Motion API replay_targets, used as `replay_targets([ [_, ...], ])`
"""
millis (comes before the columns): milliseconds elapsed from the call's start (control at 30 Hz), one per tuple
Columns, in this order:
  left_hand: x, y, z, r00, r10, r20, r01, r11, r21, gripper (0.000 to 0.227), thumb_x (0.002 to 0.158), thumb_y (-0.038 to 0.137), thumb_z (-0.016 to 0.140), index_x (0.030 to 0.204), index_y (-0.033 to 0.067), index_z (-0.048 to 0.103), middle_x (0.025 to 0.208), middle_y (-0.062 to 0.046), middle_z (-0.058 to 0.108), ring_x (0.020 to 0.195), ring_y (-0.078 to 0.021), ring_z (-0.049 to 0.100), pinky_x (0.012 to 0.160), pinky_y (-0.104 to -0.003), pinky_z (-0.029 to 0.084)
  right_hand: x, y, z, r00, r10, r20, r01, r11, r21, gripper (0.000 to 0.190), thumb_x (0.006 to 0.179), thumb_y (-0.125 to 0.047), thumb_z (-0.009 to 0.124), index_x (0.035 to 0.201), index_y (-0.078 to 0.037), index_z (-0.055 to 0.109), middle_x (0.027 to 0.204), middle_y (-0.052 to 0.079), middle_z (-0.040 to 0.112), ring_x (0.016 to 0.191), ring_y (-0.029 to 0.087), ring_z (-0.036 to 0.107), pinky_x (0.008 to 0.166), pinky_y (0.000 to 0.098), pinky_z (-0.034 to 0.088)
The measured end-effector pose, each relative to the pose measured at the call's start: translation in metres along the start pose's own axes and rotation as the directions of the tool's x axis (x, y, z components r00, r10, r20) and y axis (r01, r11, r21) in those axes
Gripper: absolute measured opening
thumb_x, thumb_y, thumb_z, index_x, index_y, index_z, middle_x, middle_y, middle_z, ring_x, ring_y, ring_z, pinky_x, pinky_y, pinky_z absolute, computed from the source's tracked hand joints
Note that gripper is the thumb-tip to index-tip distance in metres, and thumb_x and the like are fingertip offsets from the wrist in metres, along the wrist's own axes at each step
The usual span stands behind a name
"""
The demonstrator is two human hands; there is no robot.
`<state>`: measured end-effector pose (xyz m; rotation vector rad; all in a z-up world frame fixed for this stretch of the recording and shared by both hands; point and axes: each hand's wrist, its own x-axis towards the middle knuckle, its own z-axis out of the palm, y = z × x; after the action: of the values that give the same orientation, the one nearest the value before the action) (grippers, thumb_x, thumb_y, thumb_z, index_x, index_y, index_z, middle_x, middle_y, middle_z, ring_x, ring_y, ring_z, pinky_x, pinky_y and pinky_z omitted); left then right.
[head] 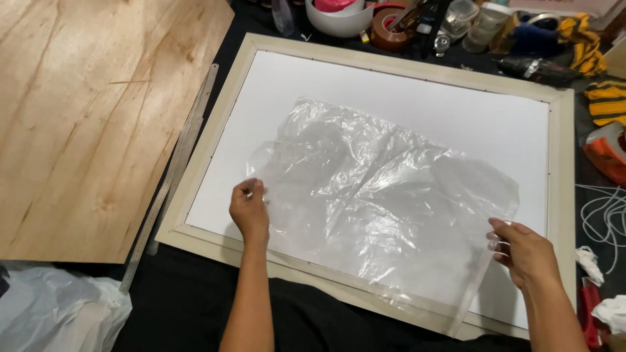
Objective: The person unfolds a plastic sheet over a frame and cuts it to size using a utility knife.
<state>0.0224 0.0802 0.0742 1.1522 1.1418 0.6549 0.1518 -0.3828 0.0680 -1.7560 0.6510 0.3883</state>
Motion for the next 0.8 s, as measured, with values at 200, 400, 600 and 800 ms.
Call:
replay_targets([
  [200,0.015,0.081,0.022,0.922,0.245,0.298,-0.277,0.958,0.071,0.091,0.091,0.037,0.075,0.16,0.0137,0.021,0.167,-0.019,0.029,0.154,-0.0321,0.033,0.12,-0.045,0.035,-0.102,0.018,0.026,0.983,-0.072,-0.167,0.122,0.941,0.315,0.017,0.101,-0.021,0.07,0.115,-0.013,0.07,0.091,0.003,0.07,0.074,0.016,0.065,0.059,0.023,0.048],
  [400,-0.098,0.073,-0.019,0.932,-0.316,0.18,0.233,0.899,0.37,0.107,0.079,0.061,0.061,0.163,0.0141,0.013,0.168,-0.011,0.029,0.15,-0.0299,0.039,0.12,-0.048,0.038,-0.177,0.064,0.089,0.99,0.125,-0.07,-0.061,0.808,0.586,0.02,0.103,-0.013,0.06,0.121,-0.006,0.055,0.116,0.022,0.072,0.096,0.03,0.069,0.073,0.0368,0.052],
  [600,-0.088,0.008,-0.048,0.825,-0.493,0.275,0.225,0.734,0.641,0.051,0.079,0.058,0.073,0.099,0.0116,0.062,0.111,-0.001,0.065,0.116,-0.0245,0.069,0.093,-0.038,0.047,-0.207,0.04,0.142,0.923,0.31,0.23,-0.385,0.777,0.498,0.045,0.1,-0.013,0.057,0.138,0.008,0.048,0.134,0.026,0.064,0.119,0.043,0.066,0.098,0.0525,0.056],
  [800,-0.015,-0.064,-0.054,0.942,-0.263,0.209,-0.012,0.597,0.802,0.035,0.087,0.031,0.067,0.116,0.0116,0.072,0.111,-0.007,0.074,0.097,-0.0239,0.069,0.082,-0.035,0.053,-0.194,0.052,0.14,0.884,0.409,0.225,-0.464,0.717,0.519,0.045,0.101,-0.021,0.057,0.14,-0.001,0.05,0.125,0.025,0.064,0.115,0.046,0.066,0.097,0.056,0.054],
])
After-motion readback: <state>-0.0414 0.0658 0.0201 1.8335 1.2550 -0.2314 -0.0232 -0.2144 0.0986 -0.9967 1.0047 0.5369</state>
